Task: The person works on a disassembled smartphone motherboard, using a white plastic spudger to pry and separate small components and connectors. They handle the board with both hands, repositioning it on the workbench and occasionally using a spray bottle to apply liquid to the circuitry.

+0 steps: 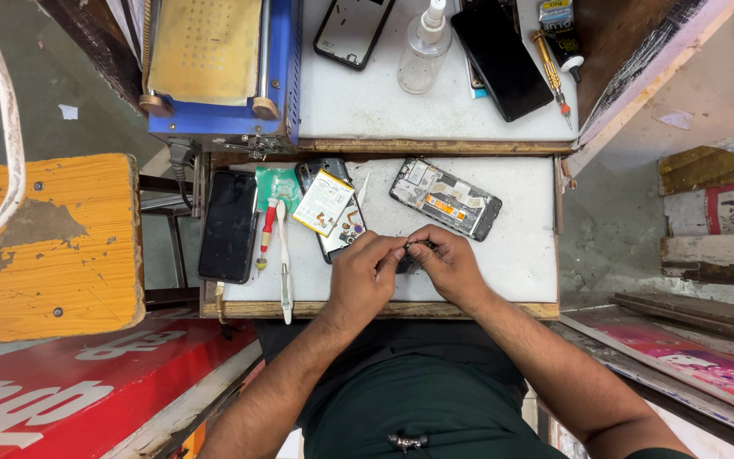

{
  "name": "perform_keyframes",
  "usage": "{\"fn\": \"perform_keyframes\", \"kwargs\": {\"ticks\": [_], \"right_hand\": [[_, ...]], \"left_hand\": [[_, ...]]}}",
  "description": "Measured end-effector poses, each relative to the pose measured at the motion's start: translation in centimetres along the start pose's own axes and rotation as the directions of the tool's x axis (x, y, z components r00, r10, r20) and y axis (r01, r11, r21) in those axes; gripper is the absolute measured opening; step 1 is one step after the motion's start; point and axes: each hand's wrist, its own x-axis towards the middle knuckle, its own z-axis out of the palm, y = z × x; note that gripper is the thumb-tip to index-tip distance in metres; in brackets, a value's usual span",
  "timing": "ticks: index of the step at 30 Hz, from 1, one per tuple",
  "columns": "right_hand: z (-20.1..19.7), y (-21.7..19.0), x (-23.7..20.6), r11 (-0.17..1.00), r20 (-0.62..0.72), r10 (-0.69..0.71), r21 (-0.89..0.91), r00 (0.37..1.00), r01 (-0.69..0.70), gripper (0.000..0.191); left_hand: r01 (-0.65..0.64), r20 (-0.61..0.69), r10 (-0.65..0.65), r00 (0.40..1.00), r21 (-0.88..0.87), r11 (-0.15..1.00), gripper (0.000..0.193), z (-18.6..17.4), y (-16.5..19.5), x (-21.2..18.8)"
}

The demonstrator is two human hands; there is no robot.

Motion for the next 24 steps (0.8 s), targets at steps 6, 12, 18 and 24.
{"fn": "perform_keyframes", "kwargs": {"ticks": [6, 12, 18, 24], "right_hand": [[0.1, -0.3, 0.2, 0.999, 0.015, -0.031, -0.029, 0.999, 0.031, 0.026], [0.0, -0.5, 0.2, 0.999, 0.023, -0.040, -0.012, 0.999, 0.040, 0.025], [0.2, -0.8, 0.1, 0.998, 0.028, -0.050, 0.039, 0.998, 0.048, 0.025], [0.1, -0.9, 0.1, 0.999, 0.022, -0.028, 0.045, 0.999, 0.027, 0.026]], "left_hand": [[0.109, 0.088, -0.102, 0.991, -0.080, 0.991, 0.013, -0.5, -0.4, 0.6], [0.236, 0.176, -0.201, 0.964, -0.209, 0.949, 0.015, -0.2, -1.2, 0.5], [0.329, 0.229, -0.270, 0.935, -0.283, 0.901, 0.015, 0.0, -1.6, 0.7], [0.433, 0.270, -0.361, 0.892, -0.287, 0.855, 0.016, 0.1, -1.2, 1.0]]}}
